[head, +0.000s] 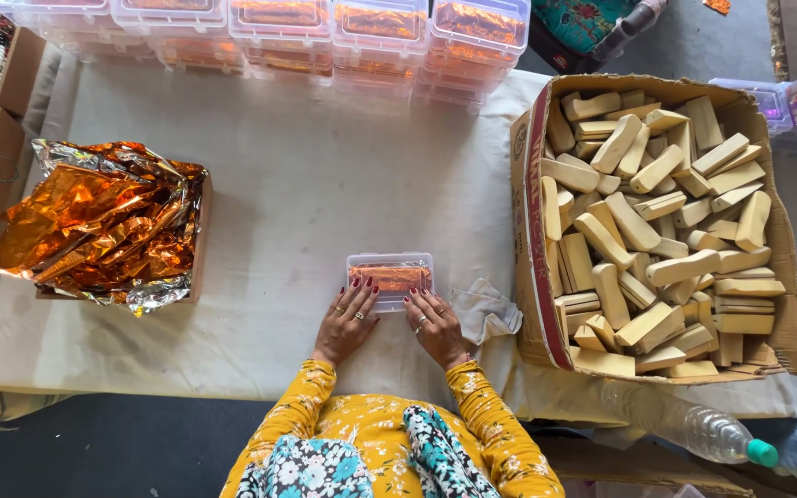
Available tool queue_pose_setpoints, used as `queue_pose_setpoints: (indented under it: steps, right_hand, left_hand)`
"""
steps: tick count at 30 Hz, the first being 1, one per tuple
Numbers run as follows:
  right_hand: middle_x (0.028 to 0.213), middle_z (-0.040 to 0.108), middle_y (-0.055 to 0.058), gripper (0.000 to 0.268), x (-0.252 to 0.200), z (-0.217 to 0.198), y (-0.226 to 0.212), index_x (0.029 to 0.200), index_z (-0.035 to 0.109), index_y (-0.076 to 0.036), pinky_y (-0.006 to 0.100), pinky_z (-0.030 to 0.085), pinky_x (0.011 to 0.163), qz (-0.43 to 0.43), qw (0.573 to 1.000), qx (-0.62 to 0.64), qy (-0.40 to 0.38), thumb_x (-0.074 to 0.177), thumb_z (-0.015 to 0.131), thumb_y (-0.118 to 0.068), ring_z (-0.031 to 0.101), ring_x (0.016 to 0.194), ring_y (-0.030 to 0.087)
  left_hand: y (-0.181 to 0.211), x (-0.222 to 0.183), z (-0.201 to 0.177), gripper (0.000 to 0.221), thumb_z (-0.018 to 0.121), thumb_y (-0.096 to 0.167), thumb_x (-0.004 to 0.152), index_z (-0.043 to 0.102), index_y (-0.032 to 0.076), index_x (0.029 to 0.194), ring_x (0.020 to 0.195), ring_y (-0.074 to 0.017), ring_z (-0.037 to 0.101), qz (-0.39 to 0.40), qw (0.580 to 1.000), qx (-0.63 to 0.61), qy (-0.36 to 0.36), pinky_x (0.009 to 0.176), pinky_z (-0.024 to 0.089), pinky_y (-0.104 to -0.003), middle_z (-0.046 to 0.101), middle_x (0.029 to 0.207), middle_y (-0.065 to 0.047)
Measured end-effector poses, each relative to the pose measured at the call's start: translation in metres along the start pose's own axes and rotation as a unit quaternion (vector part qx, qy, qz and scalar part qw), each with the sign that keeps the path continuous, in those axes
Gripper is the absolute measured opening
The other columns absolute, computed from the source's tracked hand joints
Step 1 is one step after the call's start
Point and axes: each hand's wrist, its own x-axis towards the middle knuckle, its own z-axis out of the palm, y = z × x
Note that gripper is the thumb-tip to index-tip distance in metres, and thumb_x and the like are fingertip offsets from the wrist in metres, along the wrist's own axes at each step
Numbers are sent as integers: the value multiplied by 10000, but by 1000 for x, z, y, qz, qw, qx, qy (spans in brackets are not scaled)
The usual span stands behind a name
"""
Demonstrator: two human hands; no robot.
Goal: The recorder is wiping individual rectangular wooden blocks with a white cloth and organizing them.
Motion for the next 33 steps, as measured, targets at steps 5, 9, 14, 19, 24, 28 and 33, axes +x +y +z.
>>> queue_pose_setpoints:
  steps: [5, 9, 14, 19, 24, 28, 33]
  right_hand:
    - [1278, 691, 93, 351, 10, -11, -4, 1175, 724, -90, 443, 486, 1053, 7, 999, 40, -8, 830, 769, -134, 629, 1204, 278]
    - [1267, 706, 88, 365, 8, -11, -2, 1169, 739, -99, 427, 501, 1043, 18, 998, 50, -18, 807, 778, -124, 640, 1190, 272]
    - [1221, 731, 60, 270, 5, 2, 0, 1118, 758, -115, 403, 535, 1013, 21, 1000, 17, 6, 849, 779, -119, 664, 1159, 245]
    - [1197, 736, 55, 226, 1, 8, 1, 1088, 761, -107, 399, 549, 993, 14, 1000, -1, 16, 862, 768, -108, 669, 1137, 238]
    - [1196, 727, 63, 252, 1, 18, 2, 1094, 749, -95, 416, 550, 963, 9, 1000, -15, 12, 842, 750, -89, 642, 1150, 263]
    - [1194, 722, 64, 242, -1, 18, 2, 1096, 739, -98, 418, 552, 963, 4, 1000, -27, 11, 855, 745, -93, 637, 1151, 264]
    - [1155, 726, 68, 199, 10, 9, 0, 1066, 732, -98, 399, 558, 954, 24, 999, -5, 26, 868, 725, -75, 639, 1142, 272]
  left_hand:
    - [-5, -5, 6, 600, 736, 345, 915, 571, 131, 1451, 1467, -255, 443, 7, 998, 65, 1, 1197, 372, -445, 504, 1564, -48]
    - [2, 3, -4, 687, 753, 398, 883, 540, 83, 1455, 1450, -293, 412, 5, 1000, -4, 0, 1169, 358, -461, 480, 1553, -92]
    - [-3, -2, 3, 658, 719, 346, 901, 515, 95, 1473, 1473, -291, 385, 14, 999, 41, -12, 1182, 342, -465, 453, 1574, -92]
    - [-2, -4, 5, 673, 689, 328, 909, 476, 93, 1503, 1488, -285, 354, 15, 999, 45, -20, 1191, 327, -478, 417, 1596, -98]
    - [-3, -6, 6, 686, 681, 341, 906, 446, 128, 1515, 1495, -273, 326, 4, 998, 49, -33, 1197, 293, -460, 391, 1605, -71]
    - [-1, -8, 9, 713, 681, 366, 926, 410, 131, 1542, 1523, -257, 300, 6, 998, 60, -24, 1224, 282, -464, 353, 1643, -66]
    - [4, -20, 1, 891, 679, 496, 879, 312, 41, 1551, 1497, -332, 279, -71, 996, 50, 28, 1194, 213, -573, 275, 1620, -183]
